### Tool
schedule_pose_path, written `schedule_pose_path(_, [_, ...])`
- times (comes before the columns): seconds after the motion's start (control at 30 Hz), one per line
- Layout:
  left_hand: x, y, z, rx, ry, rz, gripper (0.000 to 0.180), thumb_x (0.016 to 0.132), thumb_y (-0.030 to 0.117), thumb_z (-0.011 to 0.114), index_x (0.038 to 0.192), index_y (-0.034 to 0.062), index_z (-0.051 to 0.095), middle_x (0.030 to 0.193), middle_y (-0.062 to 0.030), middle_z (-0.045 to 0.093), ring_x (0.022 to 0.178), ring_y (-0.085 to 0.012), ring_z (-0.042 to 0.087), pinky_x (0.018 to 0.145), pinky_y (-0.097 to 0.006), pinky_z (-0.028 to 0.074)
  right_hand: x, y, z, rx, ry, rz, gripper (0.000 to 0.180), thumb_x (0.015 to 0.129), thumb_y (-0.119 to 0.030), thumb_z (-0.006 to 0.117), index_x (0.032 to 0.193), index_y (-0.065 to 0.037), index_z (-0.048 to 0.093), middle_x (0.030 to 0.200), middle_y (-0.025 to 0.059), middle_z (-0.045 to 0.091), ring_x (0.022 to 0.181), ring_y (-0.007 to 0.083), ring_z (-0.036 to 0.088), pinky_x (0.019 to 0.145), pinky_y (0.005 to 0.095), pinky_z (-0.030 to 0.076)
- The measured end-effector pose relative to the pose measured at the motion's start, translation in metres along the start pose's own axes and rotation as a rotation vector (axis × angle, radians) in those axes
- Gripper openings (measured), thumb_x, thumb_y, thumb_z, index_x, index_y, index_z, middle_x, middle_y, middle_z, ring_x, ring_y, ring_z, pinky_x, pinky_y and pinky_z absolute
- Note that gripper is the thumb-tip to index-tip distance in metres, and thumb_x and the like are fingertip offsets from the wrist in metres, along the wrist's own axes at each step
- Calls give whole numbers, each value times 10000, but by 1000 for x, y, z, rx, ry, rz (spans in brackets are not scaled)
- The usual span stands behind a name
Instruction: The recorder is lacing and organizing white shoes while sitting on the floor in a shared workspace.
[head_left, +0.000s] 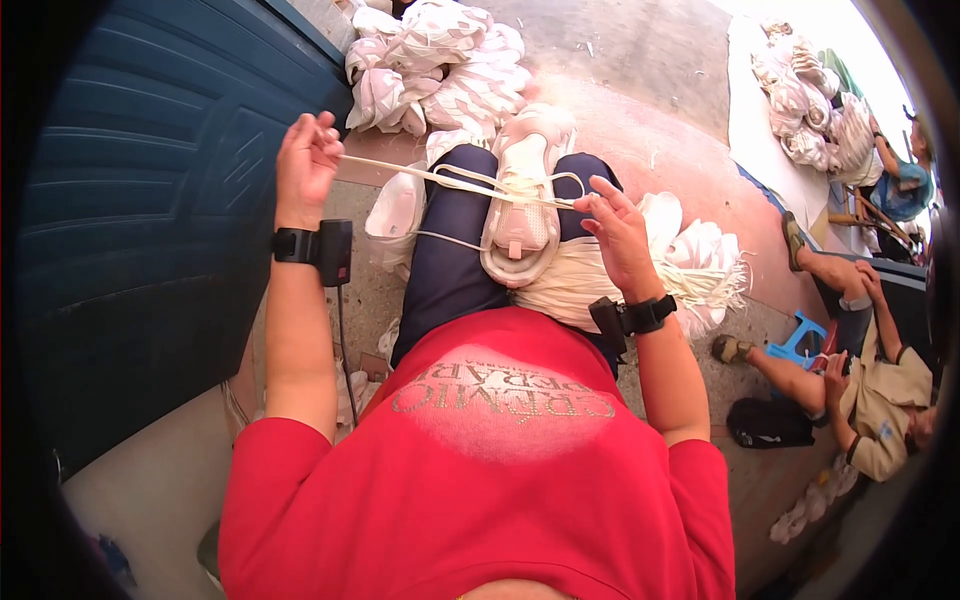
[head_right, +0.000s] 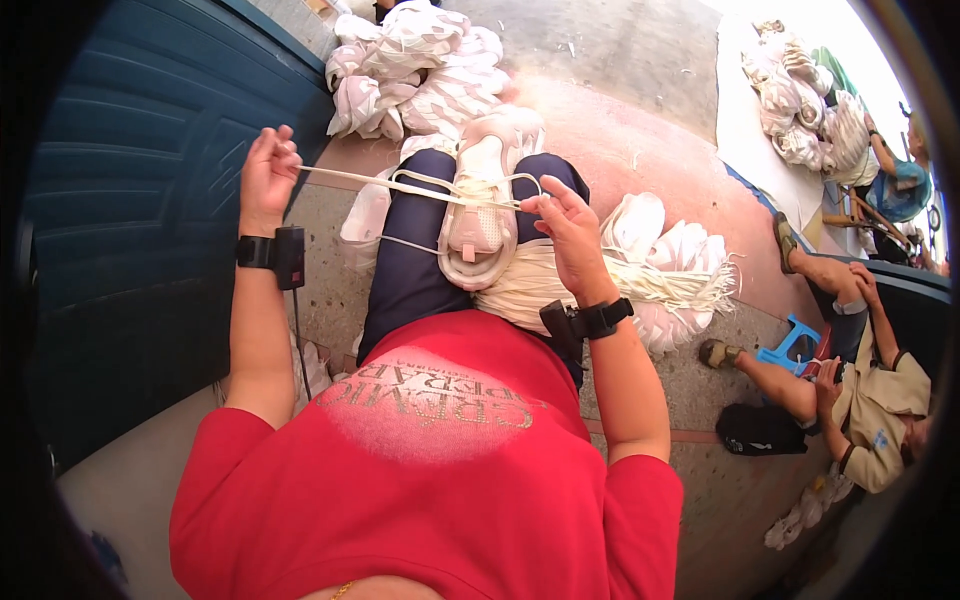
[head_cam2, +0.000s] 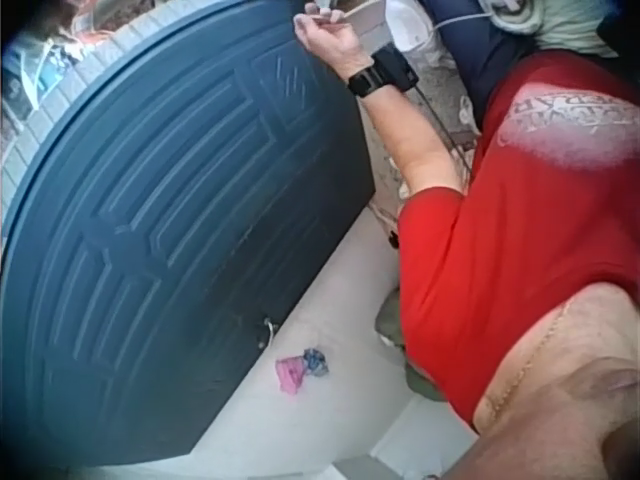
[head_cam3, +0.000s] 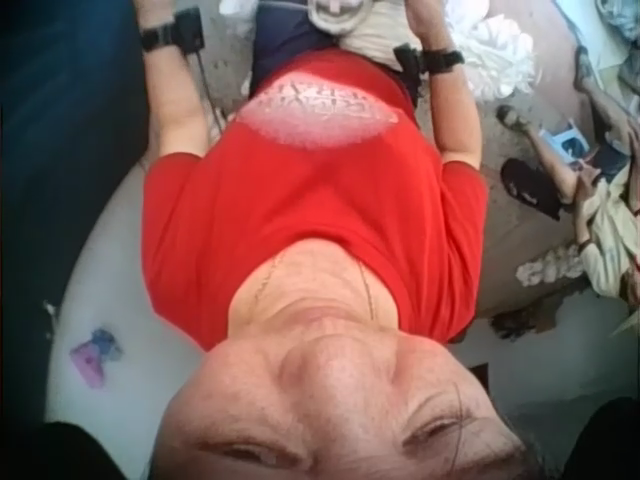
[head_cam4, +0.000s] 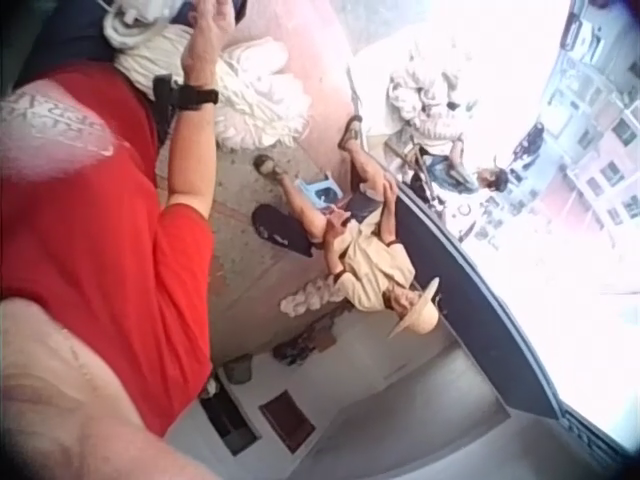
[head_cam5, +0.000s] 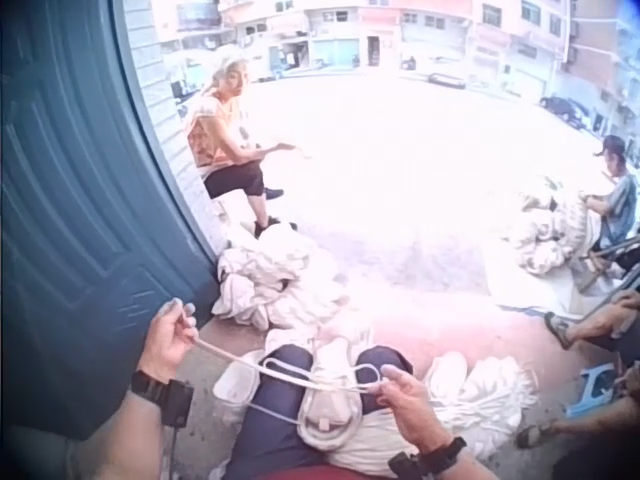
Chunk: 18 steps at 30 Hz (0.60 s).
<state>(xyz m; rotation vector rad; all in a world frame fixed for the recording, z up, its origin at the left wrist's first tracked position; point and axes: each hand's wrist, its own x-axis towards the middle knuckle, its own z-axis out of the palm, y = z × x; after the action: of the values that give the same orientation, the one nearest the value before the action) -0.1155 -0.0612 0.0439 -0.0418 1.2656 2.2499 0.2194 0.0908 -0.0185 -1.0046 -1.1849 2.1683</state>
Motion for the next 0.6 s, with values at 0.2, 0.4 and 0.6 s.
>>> schedule_pose_path(0.2, [-30,-93,39,1088,-577,-379,309,755,183,619,1021,37,557,682,-3,522,528,-73,457,426,-222,358,6,-5,2,143,-42,-45,365,893,-157,501,1207,8,415,862,47,606,834,112,564,767,255,441])
schedule_pose_path(0.4, [-21,-131,46,1808,-910,-115,270,656,236,608,714,-26,640,697,-189,610,624,-224,585,635,-342,459,2,-6,5,232,-74,-19,373,881,-100,489,1216,26,384,806,75,607,862,178,588,796,285,452])
schedule_pose_path(0.6, [-23,-91,44,835,-778,-886,275,860,298,557,680,98,495,463,92,252,354,-7,194,328,-176,107,-1,-16,-31,484,-48,-121,392,836,-21,466,1216,11,377,671,53,552,748,202,584,786,349,455])
